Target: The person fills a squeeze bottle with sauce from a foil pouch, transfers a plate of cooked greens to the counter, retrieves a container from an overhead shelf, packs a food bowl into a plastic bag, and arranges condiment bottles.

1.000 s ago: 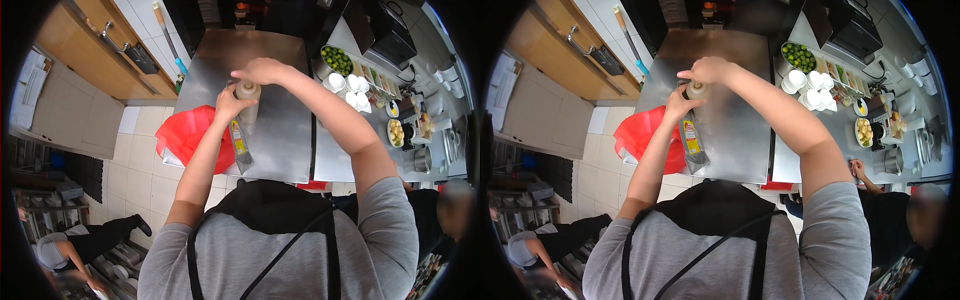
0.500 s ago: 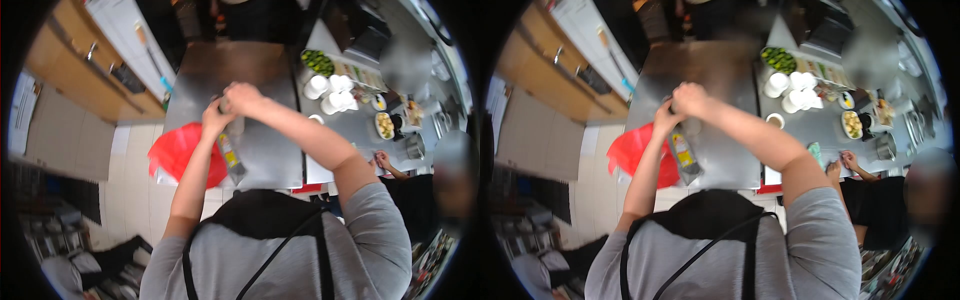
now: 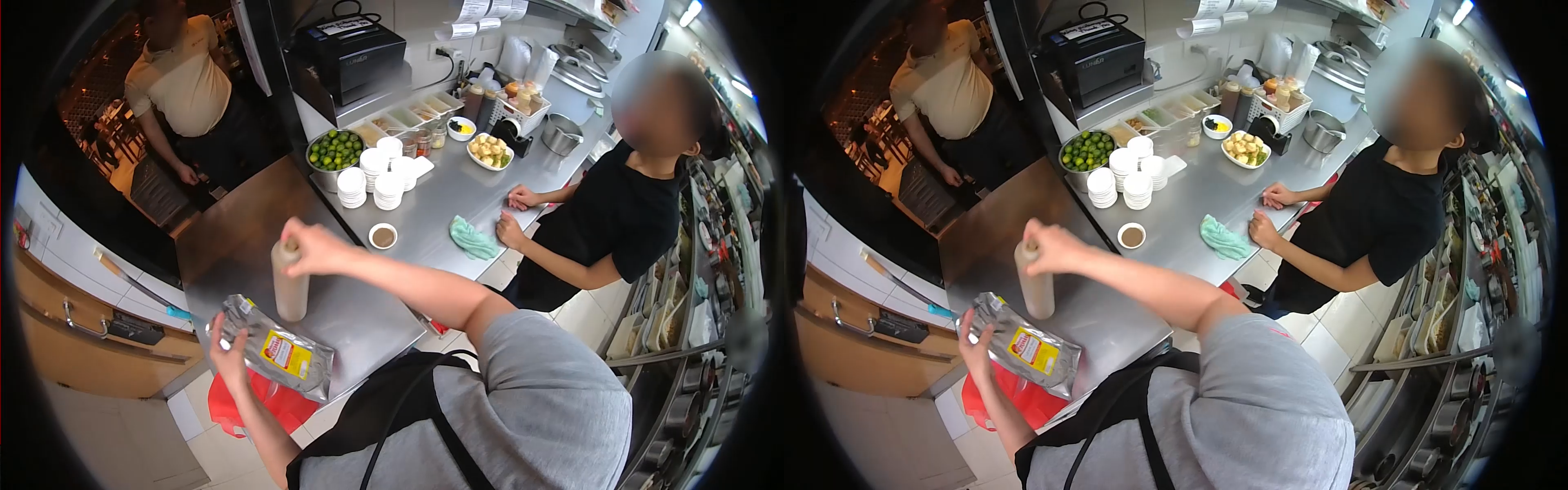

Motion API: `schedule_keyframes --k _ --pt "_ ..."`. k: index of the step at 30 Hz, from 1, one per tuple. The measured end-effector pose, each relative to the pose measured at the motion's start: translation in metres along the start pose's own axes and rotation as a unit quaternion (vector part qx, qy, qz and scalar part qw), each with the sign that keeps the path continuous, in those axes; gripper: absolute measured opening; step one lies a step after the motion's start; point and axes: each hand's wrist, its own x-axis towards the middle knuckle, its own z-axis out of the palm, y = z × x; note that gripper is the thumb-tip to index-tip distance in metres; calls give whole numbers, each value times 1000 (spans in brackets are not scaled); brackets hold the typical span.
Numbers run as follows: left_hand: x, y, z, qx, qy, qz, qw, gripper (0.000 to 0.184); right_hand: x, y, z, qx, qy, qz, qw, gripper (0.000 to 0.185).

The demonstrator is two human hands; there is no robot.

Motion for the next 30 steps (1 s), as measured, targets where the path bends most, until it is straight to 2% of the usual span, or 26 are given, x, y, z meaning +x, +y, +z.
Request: schedule_keyframes --k 4,6,7,10,12,13,15,16,20,21,22,24,25,26,28,29,30 --pt "-10 42 -3 -17 40 26 999 48 -40 2 -117 -42 126 32 991 56" --pt "-12 52 -1 -78 47 40 995 47 -69 -3 -174 -83 210 17 974 57" --pt "-13 58 2 -90 50 38 994 46 -77 5 -197 -158 239 53 957 57" --pt "-17 64 8 -154 56 17 986 45 -93 50 -250 -294 300 109 901 55" --pt "-22 75 16 -155 69 13 985 44 -100 106 -277 -345 334 97 872 53" --pt "-23 75 16 -150 76 17 986 44 -103 128 -287 -345 332 92 873 53" --pt "-27 74 19 -133 94 21 986 43 -109 166 -303 -368 334 184 848 57" --pt "-29 77 21 -133 102 20 986 43 -113 180 -308 -368 329 177 851 57" --pt "-46 90 23 -102 156 4 982 41 -124 231 -323 -333 353 250 838 60" --pt "-49 94 22 -138 157 7 978 41 -126 237 -328 -335 353 251 836 60" --pt "-53 96 19 -168 164 7 972 40 -127 240 -334 -336 347 253 838 60" --pt "-60 98 16 -147 205 17 967 42 -127 276 -347 -349 311 289 835 60" --pt "-66 103 16 -127 237 20 963 41 -127 265 -348 -325 304 286 848 63" --pt "-73 108 16 -104 272 23 956 41 -131 283 -359 -408 211 230 858 65" --pt "-84 118 23 -64 346 53 935 40 -141 320 -382 -557 50 68 827 69" --pt "-90 119 22 -60 372 66 924 39 -139 345 -395 -527 72 65 844 67" --pt "-97 117 21 -61 396 88 912 38 -131 375 -402 -393 164 135 895 66"
